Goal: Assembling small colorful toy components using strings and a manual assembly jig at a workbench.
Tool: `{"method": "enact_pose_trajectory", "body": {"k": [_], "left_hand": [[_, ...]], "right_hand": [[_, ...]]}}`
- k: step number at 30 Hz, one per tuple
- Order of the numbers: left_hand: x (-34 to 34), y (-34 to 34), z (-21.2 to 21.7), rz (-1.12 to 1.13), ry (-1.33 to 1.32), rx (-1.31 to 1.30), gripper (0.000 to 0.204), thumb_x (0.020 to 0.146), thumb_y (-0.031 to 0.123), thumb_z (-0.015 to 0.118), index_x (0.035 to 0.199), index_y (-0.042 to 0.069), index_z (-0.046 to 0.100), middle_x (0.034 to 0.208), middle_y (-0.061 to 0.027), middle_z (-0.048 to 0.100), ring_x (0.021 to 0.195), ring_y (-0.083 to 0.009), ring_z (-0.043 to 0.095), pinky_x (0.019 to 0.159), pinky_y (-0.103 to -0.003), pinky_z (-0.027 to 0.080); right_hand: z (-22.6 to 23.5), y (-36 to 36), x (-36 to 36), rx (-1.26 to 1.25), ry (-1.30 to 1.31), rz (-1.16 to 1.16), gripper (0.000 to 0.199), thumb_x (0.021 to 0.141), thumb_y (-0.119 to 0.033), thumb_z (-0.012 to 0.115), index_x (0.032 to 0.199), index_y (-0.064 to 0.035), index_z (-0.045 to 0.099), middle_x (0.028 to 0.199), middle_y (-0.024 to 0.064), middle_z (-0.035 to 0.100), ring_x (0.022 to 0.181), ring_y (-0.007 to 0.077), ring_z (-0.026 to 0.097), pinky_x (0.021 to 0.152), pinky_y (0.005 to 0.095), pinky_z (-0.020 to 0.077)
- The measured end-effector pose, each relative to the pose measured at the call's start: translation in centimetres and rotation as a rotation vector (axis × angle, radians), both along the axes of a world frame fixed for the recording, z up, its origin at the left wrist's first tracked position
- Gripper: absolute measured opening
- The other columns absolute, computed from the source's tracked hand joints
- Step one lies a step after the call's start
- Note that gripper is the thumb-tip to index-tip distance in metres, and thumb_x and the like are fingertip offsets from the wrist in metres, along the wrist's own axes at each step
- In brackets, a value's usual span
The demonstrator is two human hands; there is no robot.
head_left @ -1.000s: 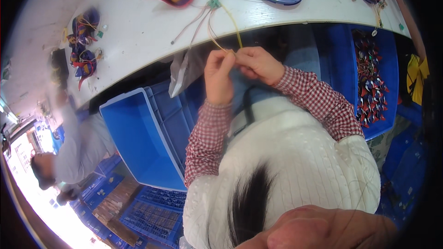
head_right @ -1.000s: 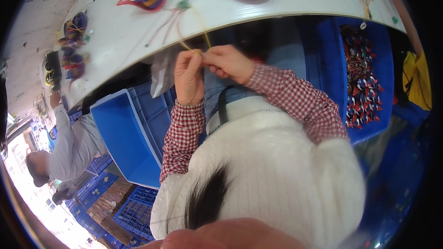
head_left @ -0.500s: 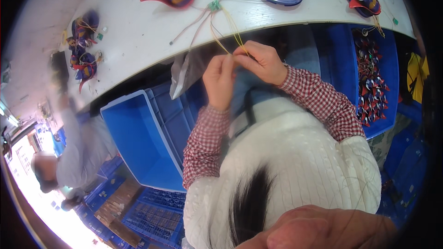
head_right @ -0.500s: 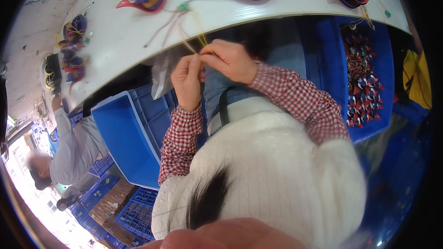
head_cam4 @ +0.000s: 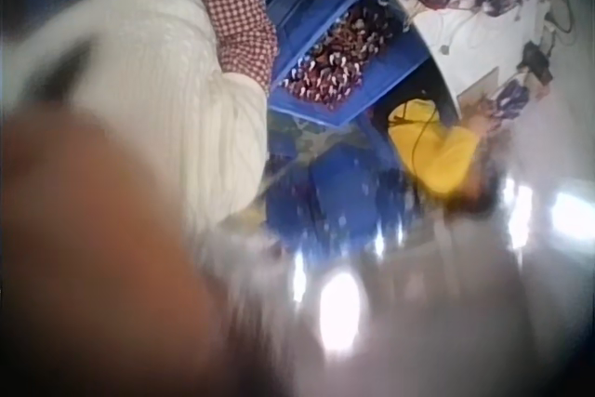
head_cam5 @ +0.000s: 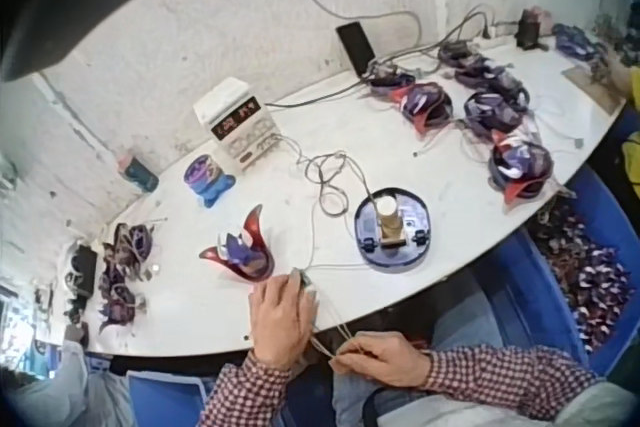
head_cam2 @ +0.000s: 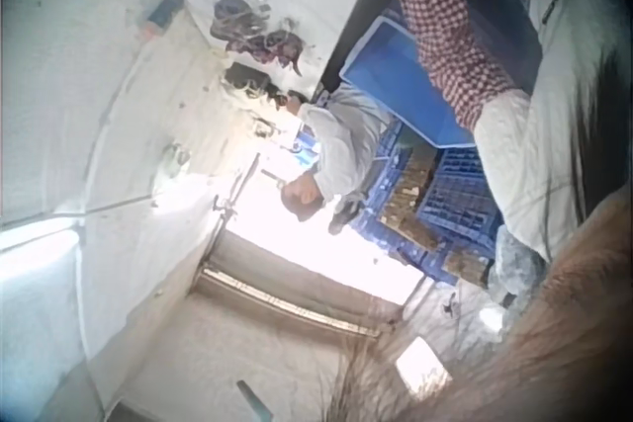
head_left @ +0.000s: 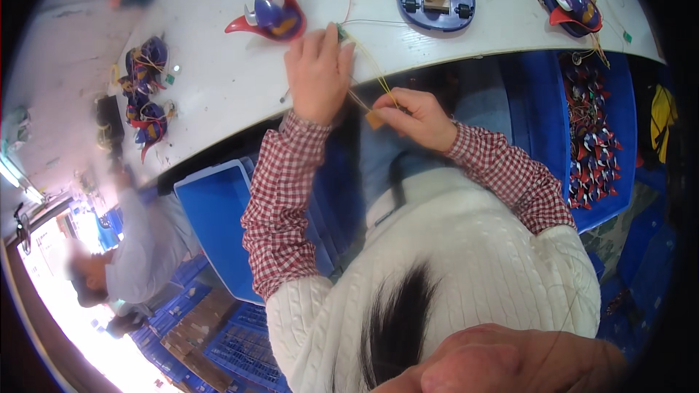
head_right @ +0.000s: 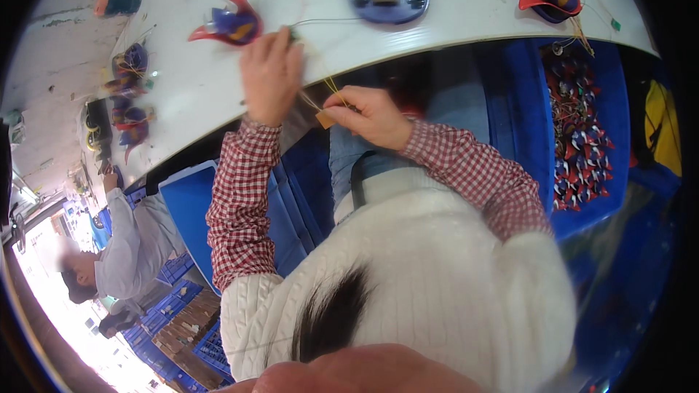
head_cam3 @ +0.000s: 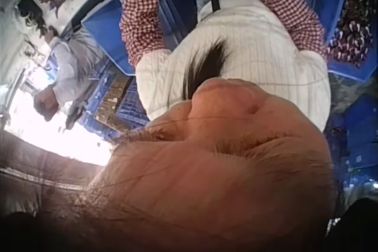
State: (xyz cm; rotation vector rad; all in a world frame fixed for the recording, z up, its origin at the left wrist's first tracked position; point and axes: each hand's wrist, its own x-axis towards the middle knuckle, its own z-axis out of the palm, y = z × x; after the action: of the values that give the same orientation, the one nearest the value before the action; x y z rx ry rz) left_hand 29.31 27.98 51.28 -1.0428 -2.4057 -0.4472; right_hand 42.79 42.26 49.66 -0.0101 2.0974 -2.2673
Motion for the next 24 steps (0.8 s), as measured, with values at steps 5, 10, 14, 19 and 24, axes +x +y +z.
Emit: {"method": "enact_pose_trajectory", "body": {"k": [5, 10, 14, 19, 24], "left_hand": [[-0.3, 0.3, -0.1, 0.009, -0.048, 0.002, 0.027, 0.086, 0.02, 0.061, 0.107, 0.003, 0.066, 0.098, -0.0084, 0.061, 0.091, -0.0232, 0.054, 0.082, -0.034, 0.043], [-0.4, 0.4, -0.1, 0.015, -0.082, 0.015, 0.025, 0.086, 0.02, 0.061, 0.105, 0.003, 0.067, 0.098, -0.0074, 0.062, 0.091, -0.0233, 0.054, 0.084, -0.033, 0.043], [-0.5, 0.3, 0.2, 0.003, -0.09, -0.001, 0.025, 0.087, 0.019, 0.061, 0.105, 0.003, 0.067, 0.097, -0.0073, 0.062, 0.092, -0.0236, 0.054, 0.085, -0.033, 0.043], [-0.1, -0.4, 0.8, -0.008, -0.109, 0.0, 0.028, 0.087, 0.015, 0.06, 0.111, 0.002, 0.064, 0.097, -0.01, 0.062, 0.093, -0.0243, 0.054, 0.087, -0.034, 0.043], [3.9, -1.9, 1.6, 0.098, -0.2, 0.325, 0.032, 0.086, 0.006, 0.058, 0.118, -0.001, 0.056, 0.096, -0.0132, 0.061, 0.09, -0.0224, 0.056, 0.08, -0.032, 0.048]], "right_hand": [[-0.3, -0.1, -0.4, -0.009, -0.022, 0.014, 0.012, 0.087, -0.007, 0.06, 0.096, -0.0006, 0.065, 0.078, 0.0027, 0.061, 0.056, 0.007, 0.049, 0.052, 0.0168, 0.0424], [-0.2, -0.2, -0.3, -0.056, -0.061, 0.028, 0.013, 0.087, -0.008, 0.06, 0.096, -0.0007, 0.065, 0.077, 0.0029, 0.061, 0.057, 0.0069, 0.049, 0.053, 0.0166, 0.0427], [0.1, -0.1, -0.1, -0.117, -0.129, 0.033, 0.013, 0.088, -0.009, 0.06, 0.096, -0.0007, 0.065, 0.076, 0.0028, 0.061, 0.056, 0.0068, 0.049, 0.053, 0.0165, 0.0426], [0.1, -0.3, -0.2, -0.159, -0.18, 0.025, 0.013, 0.088, -0.01, 0.06, 0.096, -0.0008, 0.065, 0.072, 0.0022, 0.06, 0.055, 0.0064, 0.048, 0.051, 0.0164, 0.0413], [-0.2, -0.6, -0.5, -0.205, -0.184, 0.024, 0.015, 0.088, -0.012, 0.062, 0.097, -0.0007, 0.065, 0.069, 0.0016, 0.059, 0.052, 0.0063, 0.047, 0.048, 0.0169, 0.0394]]}}
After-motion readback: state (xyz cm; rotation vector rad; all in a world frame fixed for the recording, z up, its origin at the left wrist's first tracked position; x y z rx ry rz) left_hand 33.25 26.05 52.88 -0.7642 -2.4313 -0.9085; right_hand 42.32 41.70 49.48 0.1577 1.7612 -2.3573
